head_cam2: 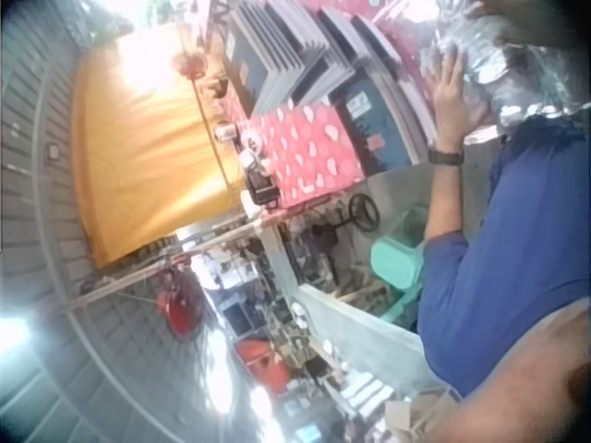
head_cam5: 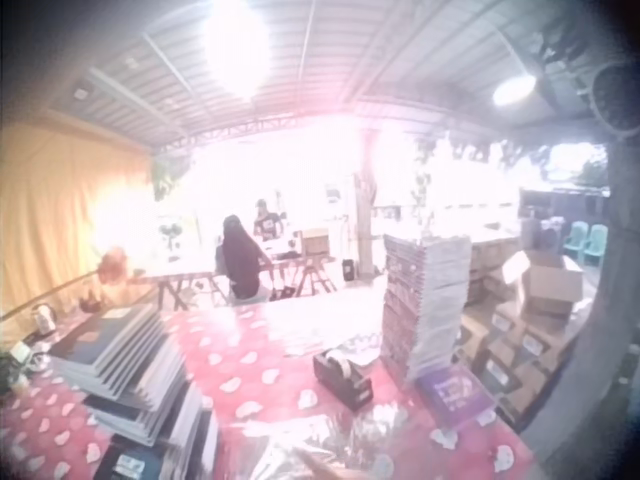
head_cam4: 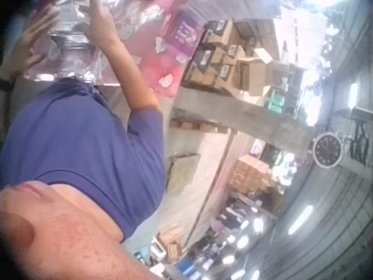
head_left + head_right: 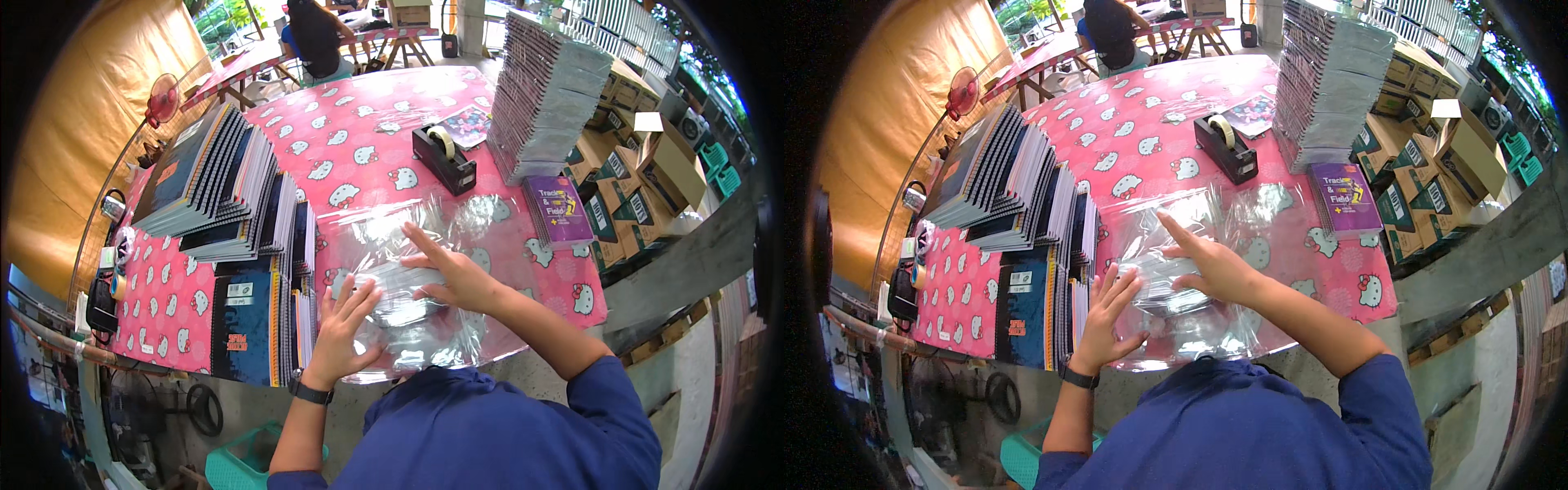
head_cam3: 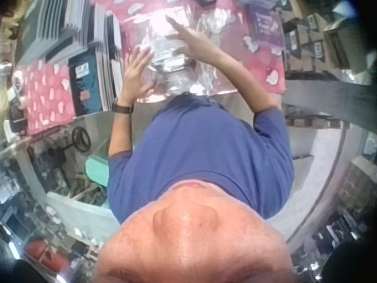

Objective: The person places a notebook into a plastic bag, folds the edges of the bag, and secures them with tape using a dispenser.

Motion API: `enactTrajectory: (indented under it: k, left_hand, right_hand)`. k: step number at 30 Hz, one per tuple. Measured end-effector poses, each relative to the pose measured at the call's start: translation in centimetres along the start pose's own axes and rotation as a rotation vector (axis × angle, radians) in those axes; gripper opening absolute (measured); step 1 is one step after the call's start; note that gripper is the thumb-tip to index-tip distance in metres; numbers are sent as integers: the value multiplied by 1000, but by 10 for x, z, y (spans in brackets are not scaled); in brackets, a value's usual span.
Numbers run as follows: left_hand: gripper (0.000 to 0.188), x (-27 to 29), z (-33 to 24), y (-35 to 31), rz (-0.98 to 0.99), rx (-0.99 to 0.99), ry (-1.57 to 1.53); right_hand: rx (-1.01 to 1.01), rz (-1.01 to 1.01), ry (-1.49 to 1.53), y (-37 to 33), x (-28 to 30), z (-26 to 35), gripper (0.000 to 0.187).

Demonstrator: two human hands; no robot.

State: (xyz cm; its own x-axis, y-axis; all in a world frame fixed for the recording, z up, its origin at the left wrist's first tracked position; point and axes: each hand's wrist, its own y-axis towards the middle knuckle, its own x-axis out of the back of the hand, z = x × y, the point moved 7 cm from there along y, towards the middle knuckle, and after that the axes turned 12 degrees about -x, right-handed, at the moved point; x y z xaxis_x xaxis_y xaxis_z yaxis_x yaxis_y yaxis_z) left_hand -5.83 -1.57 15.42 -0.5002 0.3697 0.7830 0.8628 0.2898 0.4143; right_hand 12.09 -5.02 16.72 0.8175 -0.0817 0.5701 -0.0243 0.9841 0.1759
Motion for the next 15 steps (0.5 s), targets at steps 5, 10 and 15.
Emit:
enactTrajectory:
  k: [5,10,15]
  left_hand:
    - [77,-11,-15,26,178,-23,169]
    - [74,-10,-14,29,214,-15,182]
    - [74,-12,-12,29,203,-63,157]
  right_hand:
    - [-20,-9,73,11,1,10,102]
    - [-307,-119,565,29,50,-20,53]
    - [-510,267,372,53,47,-24,21]
